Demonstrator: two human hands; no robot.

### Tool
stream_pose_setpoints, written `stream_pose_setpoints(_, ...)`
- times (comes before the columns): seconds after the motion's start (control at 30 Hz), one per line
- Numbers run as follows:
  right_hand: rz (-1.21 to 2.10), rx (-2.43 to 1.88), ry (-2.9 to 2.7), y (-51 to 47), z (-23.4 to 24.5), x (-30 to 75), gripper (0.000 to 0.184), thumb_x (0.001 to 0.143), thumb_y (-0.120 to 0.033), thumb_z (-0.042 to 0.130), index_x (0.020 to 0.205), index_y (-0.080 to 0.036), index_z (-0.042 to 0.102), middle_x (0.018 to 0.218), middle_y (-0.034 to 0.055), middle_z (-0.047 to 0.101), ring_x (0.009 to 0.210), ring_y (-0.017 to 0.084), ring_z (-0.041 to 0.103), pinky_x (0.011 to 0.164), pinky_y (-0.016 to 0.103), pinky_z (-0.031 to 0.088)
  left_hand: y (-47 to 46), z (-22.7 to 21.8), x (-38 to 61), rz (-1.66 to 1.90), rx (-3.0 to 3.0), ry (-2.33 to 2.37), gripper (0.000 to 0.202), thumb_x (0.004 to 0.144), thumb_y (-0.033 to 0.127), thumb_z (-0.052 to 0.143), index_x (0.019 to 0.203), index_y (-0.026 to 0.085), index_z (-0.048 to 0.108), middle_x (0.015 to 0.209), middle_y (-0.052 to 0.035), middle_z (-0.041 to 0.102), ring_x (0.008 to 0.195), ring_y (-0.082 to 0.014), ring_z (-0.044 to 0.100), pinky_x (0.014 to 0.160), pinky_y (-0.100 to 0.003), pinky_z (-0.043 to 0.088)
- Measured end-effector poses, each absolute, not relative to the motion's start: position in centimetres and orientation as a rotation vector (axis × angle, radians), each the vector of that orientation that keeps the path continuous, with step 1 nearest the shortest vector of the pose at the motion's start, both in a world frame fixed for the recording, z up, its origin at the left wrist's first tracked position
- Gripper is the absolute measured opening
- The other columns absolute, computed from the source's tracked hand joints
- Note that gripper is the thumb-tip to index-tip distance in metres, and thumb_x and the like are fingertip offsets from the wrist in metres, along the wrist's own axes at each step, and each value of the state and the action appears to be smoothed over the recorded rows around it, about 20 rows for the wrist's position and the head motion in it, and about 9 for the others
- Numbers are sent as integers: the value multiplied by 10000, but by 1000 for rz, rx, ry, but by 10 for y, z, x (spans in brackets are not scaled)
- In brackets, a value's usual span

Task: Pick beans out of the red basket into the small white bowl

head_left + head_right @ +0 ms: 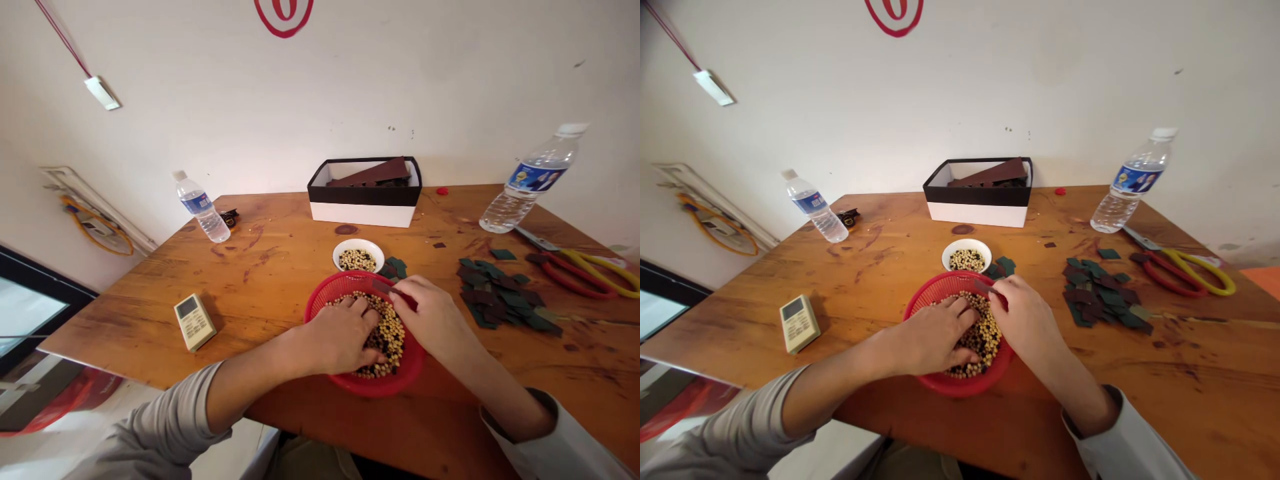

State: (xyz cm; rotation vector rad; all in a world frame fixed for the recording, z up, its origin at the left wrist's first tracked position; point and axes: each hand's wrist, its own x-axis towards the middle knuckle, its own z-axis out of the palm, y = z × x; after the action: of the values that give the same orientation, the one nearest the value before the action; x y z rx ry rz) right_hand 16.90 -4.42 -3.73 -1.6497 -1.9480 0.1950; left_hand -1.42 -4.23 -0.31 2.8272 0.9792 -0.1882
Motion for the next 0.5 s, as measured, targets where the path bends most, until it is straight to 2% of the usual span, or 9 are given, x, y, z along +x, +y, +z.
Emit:
stream_pose_setpoints(0.1,174,-1636,-1943,-44,-38,168,205,840,-277,410,708,-215,554,798,49,602,736,176,573,677,297,416,-47,-2,-11,-193,2824,819,438,893,294,488,1288,106,488,1293,-169,510,1130,-281,553,868,-369,498)
stream_pose_setpoints(0.17,168,-1618,-1947,-44,-38,168,212,843,-279,414,687,-218,544,778,43,599,717,169,563,669,292,412,-47,-2,-8,-201,2811,708,412,865,183,478,1271,118,507,1274,-161,535,1036,-249,609,797,-327,513)
stream_pose_setpoints(0.27,184,-1591,-1944,-43,-39,169,223,842,-279,418,658,-218,528,746,36,592,698,162,556,664,287,409,-42,-2,-4,-234,2716,656,356,796,70,473,1120,140,604,1102,-122,641,871,-213,658,706,-291,507)
stream_pose_setpoints(0.37,234,-1579,-1928,-43,-38,170,217,836,-291,429,668,-214,542,756,43,605,717,169,569,670,288,412,-33,-2,-5,-170,2618,757,298,767,6,431,927,135,647,914,-91,694,831,-201,663,714,-283,496)
stream_pose_setpoints(0.5,333,-1582,-1877,-42,-36,171,217,832,-321,432,715,-209,578,762,48,626,726,181,584,656,290,411,-21,0,-13,98,2622,912,299,819,27,392,932,136,648,940,-81,695,885,-197,648,777,-303,495)
